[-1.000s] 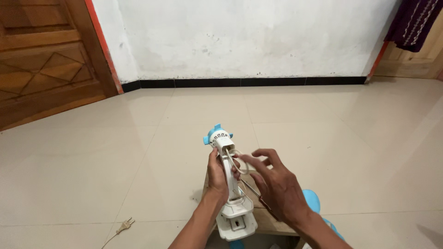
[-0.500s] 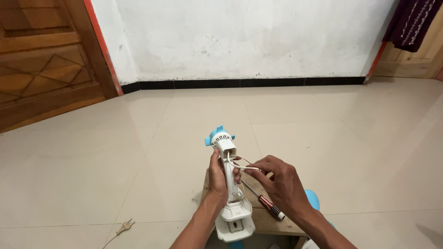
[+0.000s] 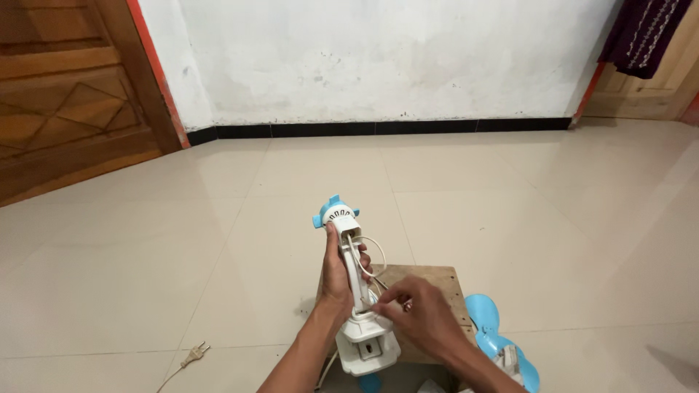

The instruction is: The person uses a screwdriver to tighten screws on the motor housing of a small electric fan. They then wipe the fan's neck and motor housing with a cloth. Finally, they attach a blue plastic cap to the top of the fan's motor housing.

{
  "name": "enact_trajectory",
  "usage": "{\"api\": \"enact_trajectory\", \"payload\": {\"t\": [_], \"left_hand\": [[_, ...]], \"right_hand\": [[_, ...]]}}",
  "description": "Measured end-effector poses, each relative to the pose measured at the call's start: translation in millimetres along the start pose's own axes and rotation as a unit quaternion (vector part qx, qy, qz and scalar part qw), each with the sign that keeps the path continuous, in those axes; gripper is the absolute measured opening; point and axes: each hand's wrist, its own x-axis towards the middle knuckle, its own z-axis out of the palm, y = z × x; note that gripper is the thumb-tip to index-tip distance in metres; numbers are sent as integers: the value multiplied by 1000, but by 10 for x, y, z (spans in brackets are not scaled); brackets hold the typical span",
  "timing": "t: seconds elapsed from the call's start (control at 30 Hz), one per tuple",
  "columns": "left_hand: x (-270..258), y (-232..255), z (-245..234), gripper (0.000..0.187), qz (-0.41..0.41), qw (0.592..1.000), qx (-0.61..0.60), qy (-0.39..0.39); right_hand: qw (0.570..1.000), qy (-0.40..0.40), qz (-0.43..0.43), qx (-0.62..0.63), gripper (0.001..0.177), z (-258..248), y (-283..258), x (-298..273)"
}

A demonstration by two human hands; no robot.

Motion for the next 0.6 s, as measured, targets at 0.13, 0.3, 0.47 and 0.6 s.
{"api": "enact_trajectory", "payload": {"t": [0.13,0.3,0.47,0.6], "left_hand": [[-15,-48,-2,74,23,999,30,-6],[0,-46,67,73,36,999,3,18],[35,159,173,71,79,997,16,-13],[36,397,294,69,137,989,43,-29]], "right_hand": [[989,53,-133,-28,26,172,81,-5],[961,129,-232,-82,17,211,21,-29],[921,152,-344,-99,22,31,-175,12],[937,99,-332,-44,12,-148,-434,-19]]}}
